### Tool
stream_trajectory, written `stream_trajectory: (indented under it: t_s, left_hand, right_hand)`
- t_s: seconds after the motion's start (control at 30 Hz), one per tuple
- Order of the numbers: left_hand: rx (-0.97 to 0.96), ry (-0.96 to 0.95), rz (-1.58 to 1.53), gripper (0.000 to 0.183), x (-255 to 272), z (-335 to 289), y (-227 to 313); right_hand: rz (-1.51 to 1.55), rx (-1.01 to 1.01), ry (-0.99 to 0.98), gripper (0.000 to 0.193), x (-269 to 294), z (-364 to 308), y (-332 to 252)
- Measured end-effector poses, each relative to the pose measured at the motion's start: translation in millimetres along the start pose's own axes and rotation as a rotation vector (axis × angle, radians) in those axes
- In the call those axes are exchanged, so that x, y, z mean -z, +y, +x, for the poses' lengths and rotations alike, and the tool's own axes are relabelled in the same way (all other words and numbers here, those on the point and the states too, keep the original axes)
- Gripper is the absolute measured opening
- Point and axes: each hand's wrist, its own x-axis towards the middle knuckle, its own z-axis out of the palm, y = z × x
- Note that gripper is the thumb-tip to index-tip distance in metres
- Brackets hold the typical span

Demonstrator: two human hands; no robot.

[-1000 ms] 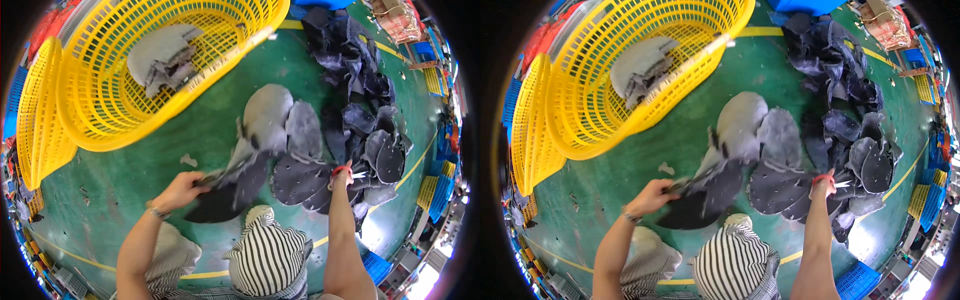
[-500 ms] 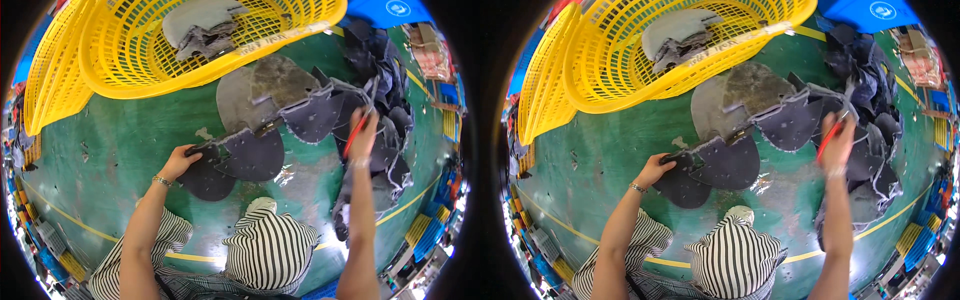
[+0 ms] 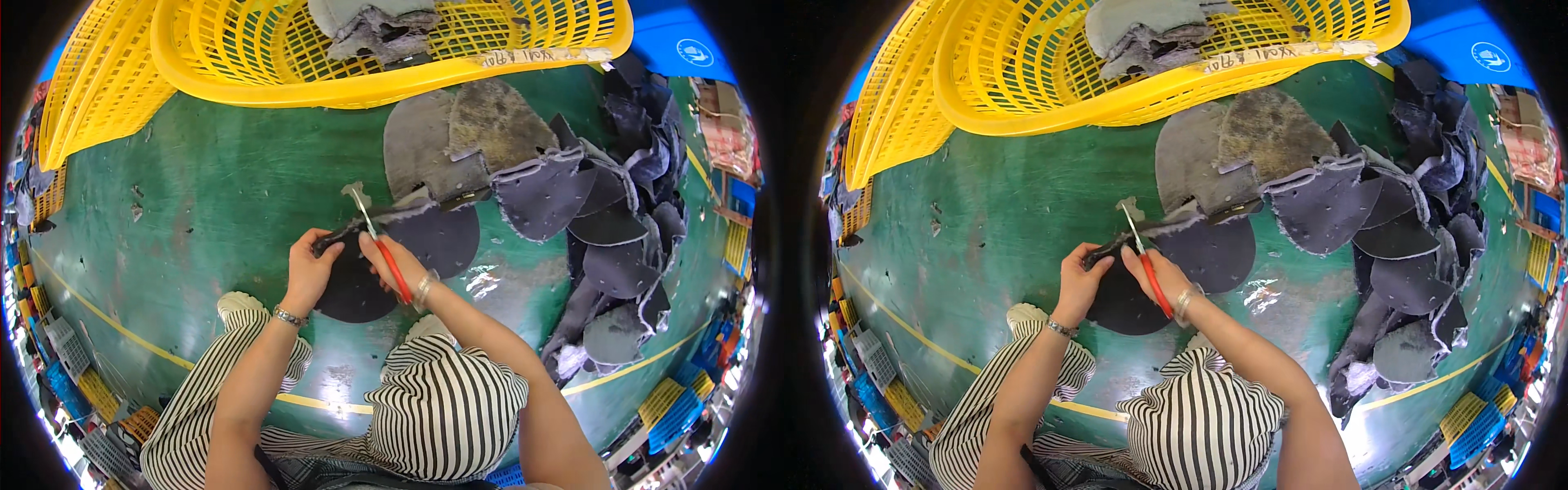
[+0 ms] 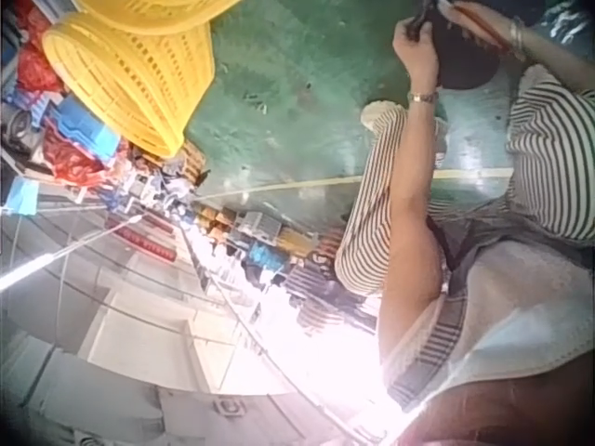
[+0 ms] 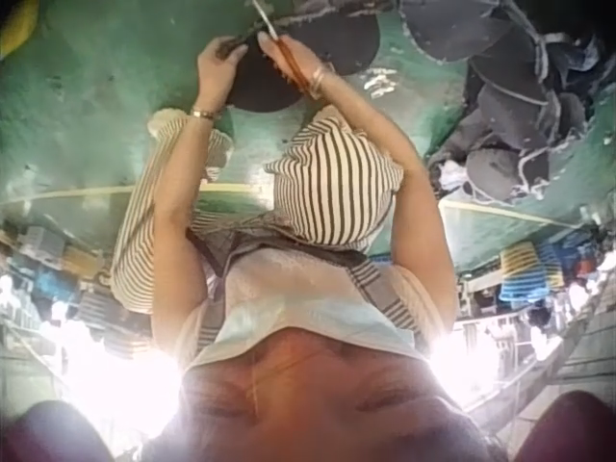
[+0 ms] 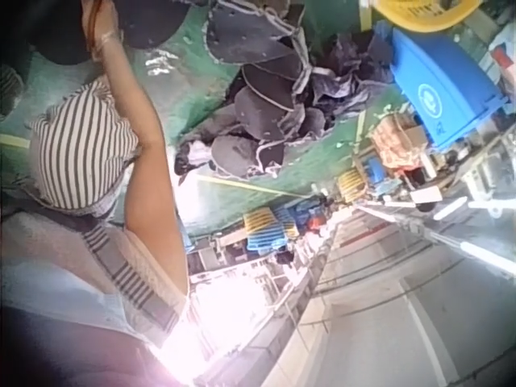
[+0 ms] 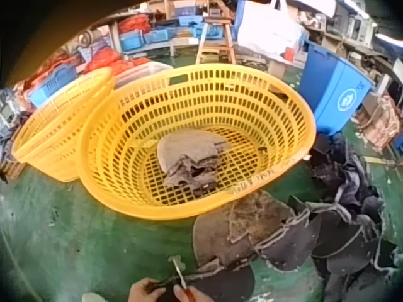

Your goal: Sorting and cutting shoe components while recording data in a notebook.

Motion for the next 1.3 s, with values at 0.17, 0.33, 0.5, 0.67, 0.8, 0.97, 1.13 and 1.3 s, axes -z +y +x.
stream_trajectory:
  t_s: [0.17, 0.33, 0.5, 0.67, 0.8, 0.97, 1.13, 1.3]
  left_hand:
    - [0.155, -0.211, 0.221, 0.019, 39, -7, 11]
    - [-0.187, -0.786, 0.519, 0.019, 50, 13, 59]
    - [-0.349, -0.631, 0.376, 0.021, -43, -2, 50]
    - [-0.365, -0.510, 0.443, 0.019, -60, -26, 58]
    - [-0.427, -0.336, 0.453, 0.015, -76, 39, 24]
    - [-0.509, -0.246, 0.452, 0.016, -70, -1, 15]
    - [-0.459, -0.223, 0.409, 0.040, -71, -14, 15]
    - [-0.544, -0.236, 0.582, 0.055, -63, -2, 3]
  right_hand:
    - [0.041, 0.289, 0.106, 0.049, 9, -25, 3]
    - [0.214, 0.036, -0.038, 0.035, 65, -111, 20]
    - [0.298, 0.007, -0.013, 0.059, 87, -126, 56]
    - [0.264, -0.115, -0.024, 0.066, 102, -142, 82]
    - [0.212, -0.044, 0.083, 0.064, 80, -85, 54]
    - [0.285, 0.052, 0.145, 0.063, 61, -73, 44]
    - [0.292, 0.084, 0.148, 0.062, 49, -60, 34]
    - [0.145, 0.016, 0.105, 0.057, 54, -93, 52]
